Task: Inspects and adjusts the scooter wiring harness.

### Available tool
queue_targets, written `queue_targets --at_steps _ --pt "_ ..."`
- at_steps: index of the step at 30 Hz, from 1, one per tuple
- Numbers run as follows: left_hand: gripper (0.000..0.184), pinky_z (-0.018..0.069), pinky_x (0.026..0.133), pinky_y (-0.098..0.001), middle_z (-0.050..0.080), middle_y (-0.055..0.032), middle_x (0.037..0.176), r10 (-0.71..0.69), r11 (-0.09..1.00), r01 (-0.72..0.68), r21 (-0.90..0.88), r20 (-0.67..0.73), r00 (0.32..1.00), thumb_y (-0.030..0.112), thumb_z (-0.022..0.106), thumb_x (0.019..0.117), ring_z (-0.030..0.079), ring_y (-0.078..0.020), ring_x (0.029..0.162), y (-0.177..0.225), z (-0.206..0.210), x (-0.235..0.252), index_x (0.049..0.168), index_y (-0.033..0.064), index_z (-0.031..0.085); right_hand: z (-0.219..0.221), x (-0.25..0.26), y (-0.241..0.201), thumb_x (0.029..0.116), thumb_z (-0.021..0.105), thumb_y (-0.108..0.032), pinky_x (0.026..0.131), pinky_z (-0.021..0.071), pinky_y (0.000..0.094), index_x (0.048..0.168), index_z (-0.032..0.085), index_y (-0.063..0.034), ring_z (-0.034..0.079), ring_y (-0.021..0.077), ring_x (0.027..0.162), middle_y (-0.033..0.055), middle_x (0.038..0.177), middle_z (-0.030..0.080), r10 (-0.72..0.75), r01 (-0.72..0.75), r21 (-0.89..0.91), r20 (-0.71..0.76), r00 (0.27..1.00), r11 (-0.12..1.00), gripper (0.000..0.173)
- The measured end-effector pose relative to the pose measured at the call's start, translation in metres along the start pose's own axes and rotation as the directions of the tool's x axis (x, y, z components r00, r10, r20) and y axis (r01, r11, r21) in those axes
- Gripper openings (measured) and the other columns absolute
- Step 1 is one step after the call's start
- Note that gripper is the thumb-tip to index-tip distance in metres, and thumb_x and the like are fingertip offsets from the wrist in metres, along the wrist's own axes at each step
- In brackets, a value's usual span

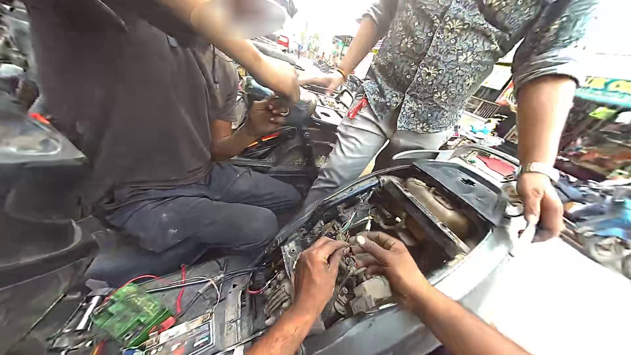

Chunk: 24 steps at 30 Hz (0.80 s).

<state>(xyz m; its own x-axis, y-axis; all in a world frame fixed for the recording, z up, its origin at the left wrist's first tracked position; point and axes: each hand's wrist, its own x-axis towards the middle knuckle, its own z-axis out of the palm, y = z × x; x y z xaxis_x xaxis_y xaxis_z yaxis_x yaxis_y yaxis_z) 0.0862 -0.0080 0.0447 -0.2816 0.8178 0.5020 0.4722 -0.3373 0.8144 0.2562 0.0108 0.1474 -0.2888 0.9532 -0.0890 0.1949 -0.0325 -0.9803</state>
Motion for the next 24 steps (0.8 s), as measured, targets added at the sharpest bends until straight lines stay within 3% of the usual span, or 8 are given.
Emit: queue_targets --at_steps 1,3,5,8,13,19,22,24 --pt "0.013 0.0610 0.078 -0.0317 0.072 0.0166 0.098 -0.019 1.000 0.019 -0.003 -0.004 1.000 0.035 0.069 0.0978 0.068 0.0004 0.085 -0.001 -0.004 0.002 0.103 0.0326 0.080 -0.005 0.002 -0.005 0.0995 0.070 -0.024 0.073 0.0647 0.0352 0.131 0.064 -0.0148 0.075 0.0200 0.081 0.0080 0.102 0.076 -0.195 0.204 -0.307 0.060 0.979 0.930 0.033" --pt "0.013 0.0608 0.078 -0.0327 0.072 0.0158 0.097 -0.057 0.998 0.057 -0.008 0.003 0.998 0.036 0.069 0.0977 0.068 -0.0007 0.085 -0.001 -0.010 0.004 0.104 0.0322 0.080 -0.016 0.008 -0.015 0.0981 0.069 -0.031 0.072 0.0628 0.0346 0.138 0.059 -0.0250 0.071 0.0087 0.082 -0.0086 0.103 0.073 -0.511 0.493 -0.787 0.270 0.816 0.372 0.042" --pt "0.013 0.0603 0.080 -0.0338 0.072 0.0153 0.097 -0.091 0.996 0.091 -0.013 0.012 0.996 0.036 0.070 0.0970 0.068 -0.0012 0.086 -0.002 -0.012 0.007 0.104 0.0316 0.080 -0.023 0.020 -0.025 0.0982 0.067 -0.028 0.071 0.0600 0.0390 0.133 0.065 -0.0231 0.070 0.0150 0.087 -0.0026 0.109 0.071 -0.593 0.597 -0.792 0.545 0.593 -0.130 0.036" --pt "0.013 0.0601 0.082 -0.0333 0.073 0.0156 0.098 -0.116 0.993 0.117 -0.016 0.038 0.993 0.038 0.071 0.0959 0.068 -0.0006 0.088 -0.004 -0.011 0.011 0.103 0.0322 0.081 -0.027 0.040 -0.038 0.1027 0.062 -0.025 0.079 0.0598 0.0371 0.132 0.065 -0.0251 0.071 0.0164 0.097 -0.0011 0.118 0.071 -0.462 0.691 -0.580 0.800 0.383 -0.431 0.030" --pt "0.013 0.0599 0.081 -0.0333 0.072 0.0155 0.095 -0.133 0.991 0.134 -0.007 0.074 0.988 0.039 0.071 0.0957 0.068 -0.0008 0.087 -0.003 -0.008 0.015 0.101 0.0317 0.081 -0.029 0.064 -0.041 0.1063 0.054 -0.022 0.077 0.0587 0.0357 0.140 0.061 -0.0215 0.071 0.0178 0.094 0.0015 0.114 0.072 -0.236 0.719 -0.352 0.936 0.262 -0.599 0.034" --pt "0.013 0.0597 0.082 -0.0326 0.072 0.0173 0.098 -0.103 0.995 0.103 0.010 0.068 0.992 0.037 0.072 0.0954 0.068 0.0004 0.088 -0.005 -0.009 0.014 0.103 0.0333 0.081 -0.031 0.072 -0.029 0.1059 0.054 -0.021 0.075 0.0597 0.0349 0.124 0.068 -0.0163 0.071 0.0177 0.086 0.0016 0.104 0.073 -0.234 0.695 -0.301 0.953 0.193 -0.653 0.024" --pt "0.014 0.0610 0.084 -0.0326 0.073 0.0152 0.099 0.029 0.999 -0.030 0.031 0.044 0.999 0.033 0.070 0.0960 0.069 -0.0004 0.091 -0.009 -0.011 0.011 0.104 0.0312 0.081 -0.026 0.064 -0.029 0.1038 0.056 -0.022 0.078 0.0593 0.0367 0.117 0.070 -0.0168 0.070 0.0188 0.089 0.0017 0.102 0.072 -0.226 0.661 -0.321 0.947 0.228 -0.678 0.020" --pt "0.016 0.0607 0.082 -0.0336 0.073 0.0142 0.100 0.119 0.990 -0.122 0.071 0.035 0.992 0.033 0.066 0.0969 0.069 -0.0017 0.091 -0.005 -0.004 0.012 0.103 0.0308 0.080 -0.028 0.052 -0.028 0.1019 0.057 -0.021 0.075 0.0587 0.0375 0.112 0.070 -0.0145 0.069 0.0187 0.086 0.0024 0.098 0.071 -0.240 0.711 -0.435 0.900 0.363 -0.553 0.018"
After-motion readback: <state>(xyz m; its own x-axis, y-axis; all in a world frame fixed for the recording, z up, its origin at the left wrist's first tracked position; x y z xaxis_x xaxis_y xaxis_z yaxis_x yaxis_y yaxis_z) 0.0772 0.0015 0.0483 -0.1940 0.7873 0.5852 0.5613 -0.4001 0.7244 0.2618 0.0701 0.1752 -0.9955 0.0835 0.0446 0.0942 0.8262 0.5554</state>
